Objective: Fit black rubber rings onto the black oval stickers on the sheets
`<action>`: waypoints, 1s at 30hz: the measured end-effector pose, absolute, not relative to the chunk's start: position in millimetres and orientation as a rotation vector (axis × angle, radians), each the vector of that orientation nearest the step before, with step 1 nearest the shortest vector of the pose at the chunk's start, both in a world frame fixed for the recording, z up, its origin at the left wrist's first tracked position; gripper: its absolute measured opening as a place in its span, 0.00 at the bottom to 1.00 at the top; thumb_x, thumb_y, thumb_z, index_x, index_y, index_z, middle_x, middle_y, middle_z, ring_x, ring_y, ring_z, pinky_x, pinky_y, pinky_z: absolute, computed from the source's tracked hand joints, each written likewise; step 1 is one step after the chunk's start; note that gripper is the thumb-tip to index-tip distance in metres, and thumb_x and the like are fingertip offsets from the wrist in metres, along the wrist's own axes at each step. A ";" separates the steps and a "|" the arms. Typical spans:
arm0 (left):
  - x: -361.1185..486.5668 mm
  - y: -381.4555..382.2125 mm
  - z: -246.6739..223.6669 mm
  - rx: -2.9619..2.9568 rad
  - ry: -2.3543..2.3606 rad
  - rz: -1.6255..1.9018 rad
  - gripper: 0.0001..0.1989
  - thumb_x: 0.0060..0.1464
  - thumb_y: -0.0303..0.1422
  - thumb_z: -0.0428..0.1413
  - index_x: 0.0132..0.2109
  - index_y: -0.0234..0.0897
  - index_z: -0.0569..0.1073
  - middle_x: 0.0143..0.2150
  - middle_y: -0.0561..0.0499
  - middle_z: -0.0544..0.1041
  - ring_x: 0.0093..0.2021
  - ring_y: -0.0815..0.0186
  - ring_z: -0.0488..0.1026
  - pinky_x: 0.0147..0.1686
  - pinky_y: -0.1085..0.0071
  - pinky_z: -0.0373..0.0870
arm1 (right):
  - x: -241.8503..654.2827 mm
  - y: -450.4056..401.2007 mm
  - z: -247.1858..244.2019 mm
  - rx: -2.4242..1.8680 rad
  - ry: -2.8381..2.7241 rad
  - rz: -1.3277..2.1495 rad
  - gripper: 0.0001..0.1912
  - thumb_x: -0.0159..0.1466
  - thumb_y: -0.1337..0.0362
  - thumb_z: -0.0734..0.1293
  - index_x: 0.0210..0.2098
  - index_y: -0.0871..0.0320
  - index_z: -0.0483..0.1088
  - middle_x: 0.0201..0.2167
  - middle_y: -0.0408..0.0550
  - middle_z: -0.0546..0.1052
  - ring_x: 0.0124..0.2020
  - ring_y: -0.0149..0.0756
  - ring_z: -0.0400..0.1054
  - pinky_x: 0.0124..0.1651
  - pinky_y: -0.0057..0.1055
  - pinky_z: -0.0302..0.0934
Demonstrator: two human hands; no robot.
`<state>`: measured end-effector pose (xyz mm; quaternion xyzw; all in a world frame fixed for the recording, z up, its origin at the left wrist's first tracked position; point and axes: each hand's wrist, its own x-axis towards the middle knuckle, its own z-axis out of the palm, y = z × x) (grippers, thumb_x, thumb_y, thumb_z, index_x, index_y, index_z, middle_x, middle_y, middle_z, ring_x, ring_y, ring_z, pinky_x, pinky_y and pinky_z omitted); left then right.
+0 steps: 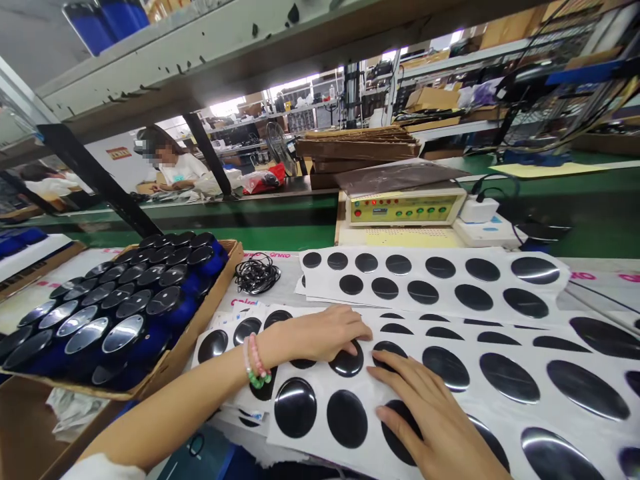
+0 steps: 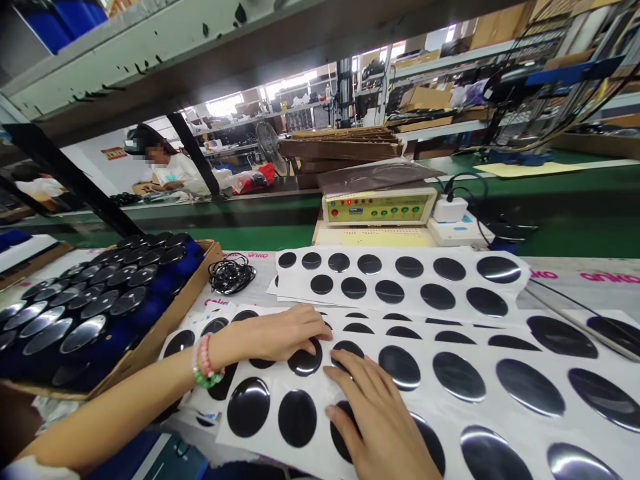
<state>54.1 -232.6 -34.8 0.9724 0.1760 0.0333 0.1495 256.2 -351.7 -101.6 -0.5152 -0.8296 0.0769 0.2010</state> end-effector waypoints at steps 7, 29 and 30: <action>43.7 -242.3 -30.2 2.787 0.549 0.042 0.11 0.60 0.23 0.51 0.49 0.33 0.67 0.42 0.45 0.72 0.45 0.61 0.64 0.45 0.70 0.66 | 252.0 -351.9 -97.1 -1.449 -2.294 0.293 0.19 0.66 0.58 0.59 0.56 0.49 0.67 0.58 0.47 0.68 0.57 0.43 0.64 0.56 0.47 0.63; -13.3 -272.9 -32.1 2.155 0.851 1.073 0.17 0.60 0.25 0.49 0.27 0.38 0.50 0.35 0.53 0.68 0.32 0.71 0.72 0.31 0.74 0.68 | 250.6 -351.8 -94.5 -1.479 -2.247 0.353 0.18 0.66 0.57 0.59 0.54 0.46 0.68 0.58 0.46 0.68 0.57 0.44 0.63 0.55 0.47 0.64; -18.4 -272.5 -28.6 2.037 0.906 1.139 0.16 0.61 0.25 0.47 0.28 0.39 0.50 0.36 0.53 0.68 0.28 0.74 0.72 0.28 0.75 0.67 | 251.2 -351.7 -95.5 -1.477 -2.240 0.346 0.17 0.66 0.57 0.59 0.53 0.46 0.69 0.58 0.45 0.68 0.57 0.44 0.63 0.55 0.48 0.64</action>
